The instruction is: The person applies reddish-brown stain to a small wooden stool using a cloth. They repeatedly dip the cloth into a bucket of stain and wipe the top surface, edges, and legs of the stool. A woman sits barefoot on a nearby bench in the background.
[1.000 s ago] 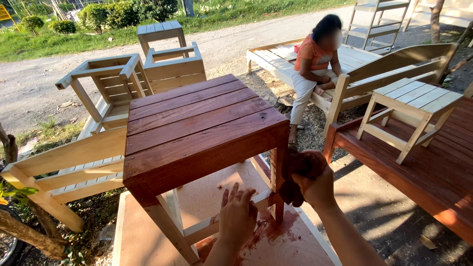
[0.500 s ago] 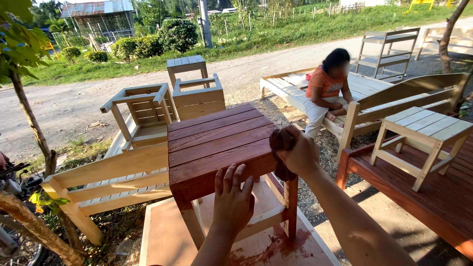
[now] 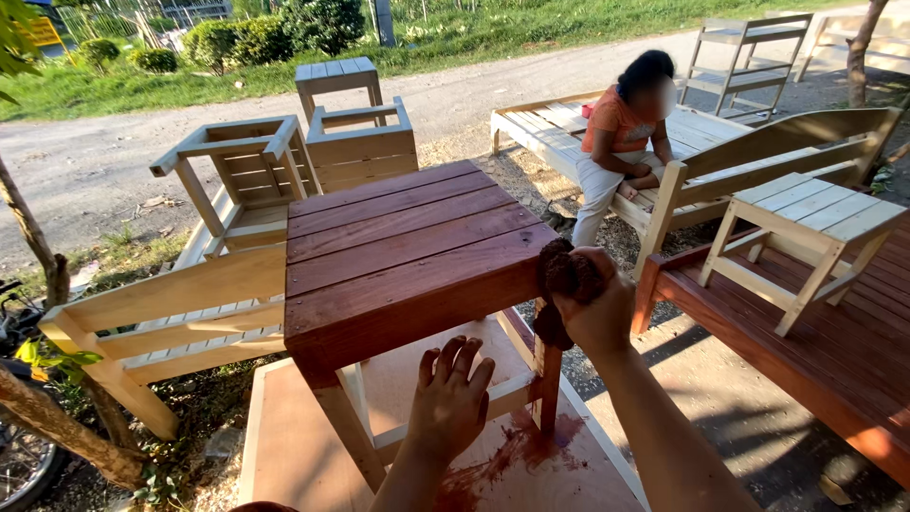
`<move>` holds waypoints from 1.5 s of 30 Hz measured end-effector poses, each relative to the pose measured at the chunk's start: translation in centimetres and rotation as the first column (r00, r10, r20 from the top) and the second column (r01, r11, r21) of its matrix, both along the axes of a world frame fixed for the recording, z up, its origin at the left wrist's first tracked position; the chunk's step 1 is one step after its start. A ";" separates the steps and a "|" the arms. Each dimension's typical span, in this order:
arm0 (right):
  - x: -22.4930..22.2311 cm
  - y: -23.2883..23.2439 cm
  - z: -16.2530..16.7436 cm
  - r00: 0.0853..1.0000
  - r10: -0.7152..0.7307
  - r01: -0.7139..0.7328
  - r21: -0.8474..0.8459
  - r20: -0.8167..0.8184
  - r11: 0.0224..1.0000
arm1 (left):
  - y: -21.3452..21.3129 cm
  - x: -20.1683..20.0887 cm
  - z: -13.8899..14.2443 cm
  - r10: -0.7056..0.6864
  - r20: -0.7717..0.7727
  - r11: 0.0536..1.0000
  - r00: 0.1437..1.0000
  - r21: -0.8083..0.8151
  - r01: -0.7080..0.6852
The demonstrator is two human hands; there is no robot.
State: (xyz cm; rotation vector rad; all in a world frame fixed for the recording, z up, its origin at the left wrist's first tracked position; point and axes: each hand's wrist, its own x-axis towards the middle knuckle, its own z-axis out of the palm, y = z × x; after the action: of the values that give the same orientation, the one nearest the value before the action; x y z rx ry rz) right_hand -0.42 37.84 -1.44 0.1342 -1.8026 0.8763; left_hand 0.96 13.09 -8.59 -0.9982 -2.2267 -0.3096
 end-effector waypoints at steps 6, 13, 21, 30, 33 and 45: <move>0.7 -0.5 -5.7 0.986 -0.045 0.049 -0.026 0.158 0.998 | 0.6 -1.0 -2.3 0.011 0.061 1.000 0.998 -0.001 -0.011; 1.8 0.6 -14.1 0.937 -0.058 0.081 -0.055 0.344 0.995 | 1.8 -1.0 -6.1 0.037 0.207 0.999 0.978 0.010 -0.040; 2.8 -0.3 -22.4 0.771 -0.083 0.189 -0.102 0.631 0.977 | 0.9 -1.4 -10.0 0.099 0.261 0.991 0.960 0.057 -0.117; 2.9 -0.9 -25.3 0.238 -0.106 0.266 0.040 0.965 0.963 | 0.2 -1.8 -12.3 0.133 0.277 0.984 0.952 0.080 -0.161; 3.2 0.3 -25.6 0.313 0.107 0.320 -0.211 0.944 0.923 | 0.2 -1.5 -11.9 0.162 0.299 0.979 0.940 0.075 -0.192; 0.8 -3.6 -25.2 0.724 0.427 0.482 -0.840 0.542 0.250 | -0.6 -1.7 -11.1 0.115 0.399 0.962 0.910 0.182 -0.201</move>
State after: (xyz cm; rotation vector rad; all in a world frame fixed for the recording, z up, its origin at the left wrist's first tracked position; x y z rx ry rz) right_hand 0.35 34.22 -26.63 -1.2765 -1.4584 2.1175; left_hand -0.76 12.48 -19.65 -0.6725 -2.5370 -0.7147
